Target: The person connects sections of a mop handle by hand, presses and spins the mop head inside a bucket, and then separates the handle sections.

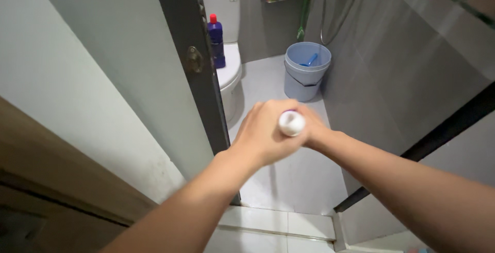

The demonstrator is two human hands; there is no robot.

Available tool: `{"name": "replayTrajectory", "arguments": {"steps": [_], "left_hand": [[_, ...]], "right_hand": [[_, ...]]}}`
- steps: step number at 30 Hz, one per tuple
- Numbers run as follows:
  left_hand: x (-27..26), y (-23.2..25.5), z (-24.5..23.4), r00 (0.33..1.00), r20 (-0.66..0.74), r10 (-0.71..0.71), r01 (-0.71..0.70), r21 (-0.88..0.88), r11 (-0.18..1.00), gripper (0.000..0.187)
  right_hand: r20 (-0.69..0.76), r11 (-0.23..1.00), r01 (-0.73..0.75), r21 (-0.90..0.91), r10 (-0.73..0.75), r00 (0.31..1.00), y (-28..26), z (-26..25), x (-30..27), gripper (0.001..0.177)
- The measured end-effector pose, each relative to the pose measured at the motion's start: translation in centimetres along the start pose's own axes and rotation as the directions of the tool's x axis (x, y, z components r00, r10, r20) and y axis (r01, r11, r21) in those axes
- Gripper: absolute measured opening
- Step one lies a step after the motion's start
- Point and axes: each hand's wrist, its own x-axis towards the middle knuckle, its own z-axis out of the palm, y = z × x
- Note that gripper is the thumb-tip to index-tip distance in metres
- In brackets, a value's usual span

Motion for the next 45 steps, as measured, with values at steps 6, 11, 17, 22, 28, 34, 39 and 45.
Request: {"name": "replayTrajectory", "arguments": {"steps": [6,11,17,22,28,34,39,45], "left_hand": [[1.5,-9.3,1.5,0.990,-0.027,-0.141,0.141,0.004,0.990,0.024],[0.7,-7.6,2.6,0.994,0.006,-0.108,0.107,0.049,0.993,0.024],[-3.5,2.9,-3.8,0.980,0.030,-0.198,0.196,0.048,0.979,0.021],[-2.5,5.2,-5.8,0.964,0.060,-0.257,0.254,0.058,0.965,0.018],[1.7,-4.5,-0.1,0.993,0.035,-0.110,0.107,0.059,0.992,0.020],[8.7,-16.6,3.9,0.989,0.141,-0.044,0.027,0.123,0.992,0.028],[7.3,-15.3,5.4,0.990,0.133,-0.048,0.024,0.178,0.984,0.031],[-0.9,0.4,1.8,0.964,0.079,-0.253,0.220,0.296,0.929,0.029]], "right_hand": [[0.056,0.890,-0.114,-0.442,0.154,0.986,2.5,0.5,-2.2,0.071],[0.115,0.846,-0.242,-0.475,0.332,0.936,3.0,-1.1,-4.8,0.054],[0.019,0.865,-0.309,-0.395,0.344,0.939,3.0,-3.3,-5.0,0.048],[0.000,0.907,-0.286,-0.310,0.301,0.954,2.4,-3.6,-3.8,0.049],[0.064,0.892,-0.262,-0.368,0.306,0.950,1.2,-4.6,-4.6,0.042],[0.036,0.901,-0.246,-0.358,0.276,0.960,1.6,-6.6,-7.1,0.037],[0.043,0.905,-0.274,-0.326,0.304,0.952,1.7,-7.2,-9.1,0.036],[0.074,0.898,-0.277,-0.342,0.319,0.945,1.8,-7.5,-8.8,0.034]]}}
